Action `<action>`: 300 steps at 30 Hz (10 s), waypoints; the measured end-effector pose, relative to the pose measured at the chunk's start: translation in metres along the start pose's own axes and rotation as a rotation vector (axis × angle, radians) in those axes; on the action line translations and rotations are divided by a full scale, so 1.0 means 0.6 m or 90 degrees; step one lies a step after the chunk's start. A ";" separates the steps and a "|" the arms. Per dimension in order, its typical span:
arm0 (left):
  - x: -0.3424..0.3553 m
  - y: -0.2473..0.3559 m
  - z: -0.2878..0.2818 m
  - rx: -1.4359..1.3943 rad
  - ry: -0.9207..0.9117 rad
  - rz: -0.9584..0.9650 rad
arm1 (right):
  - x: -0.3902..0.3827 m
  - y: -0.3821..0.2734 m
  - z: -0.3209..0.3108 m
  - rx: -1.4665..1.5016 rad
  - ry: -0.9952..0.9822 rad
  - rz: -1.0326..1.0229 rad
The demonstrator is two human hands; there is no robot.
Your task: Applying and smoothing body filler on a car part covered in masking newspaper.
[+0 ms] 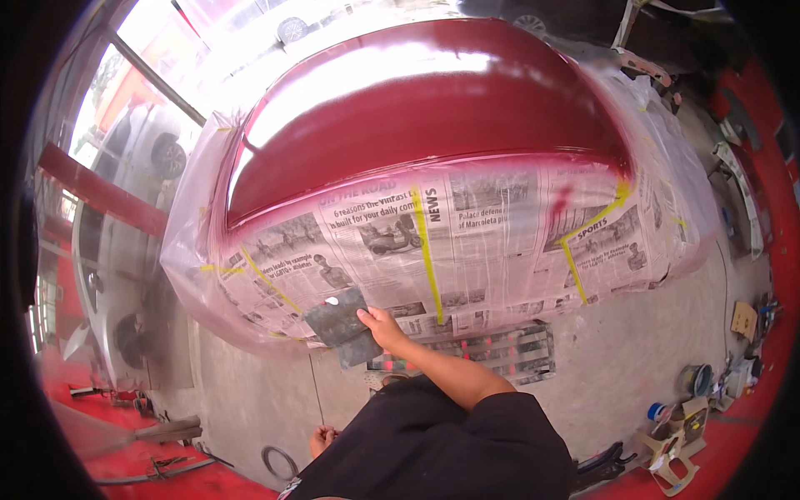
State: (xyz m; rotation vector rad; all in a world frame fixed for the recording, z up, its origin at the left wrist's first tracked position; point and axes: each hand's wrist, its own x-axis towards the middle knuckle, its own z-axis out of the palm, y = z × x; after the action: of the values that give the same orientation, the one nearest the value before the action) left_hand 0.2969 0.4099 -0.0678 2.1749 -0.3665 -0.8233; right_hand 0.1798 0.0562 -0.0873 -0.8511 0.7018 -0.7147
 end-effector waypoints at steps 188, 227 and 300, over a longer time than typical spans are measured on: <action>-0.124 0.159 -0.365 -0.927 0.851 0.188 | -0.194 0.014 0.776 -0.180 -1.185 -0.585; 0.141 -1.146 -0.581 -0.864 0.607 -0.319 | 0.334 1.030 0.848 -0.522 -0.209 -0.223; 2.958 -0.069 -1.734 -0.530 -0.139 0.386 | 1.964 1.266 2.346 -0.801 0.080 -0.656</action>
State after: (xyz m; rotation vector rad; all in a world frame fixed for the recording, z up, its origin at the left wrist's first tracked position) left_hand 2.3162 0.1465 -0.3641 1.1152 -0.6188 -0.6876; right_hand 2.1481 0.0631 -0.3590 -2.4352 0.7832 -1.2373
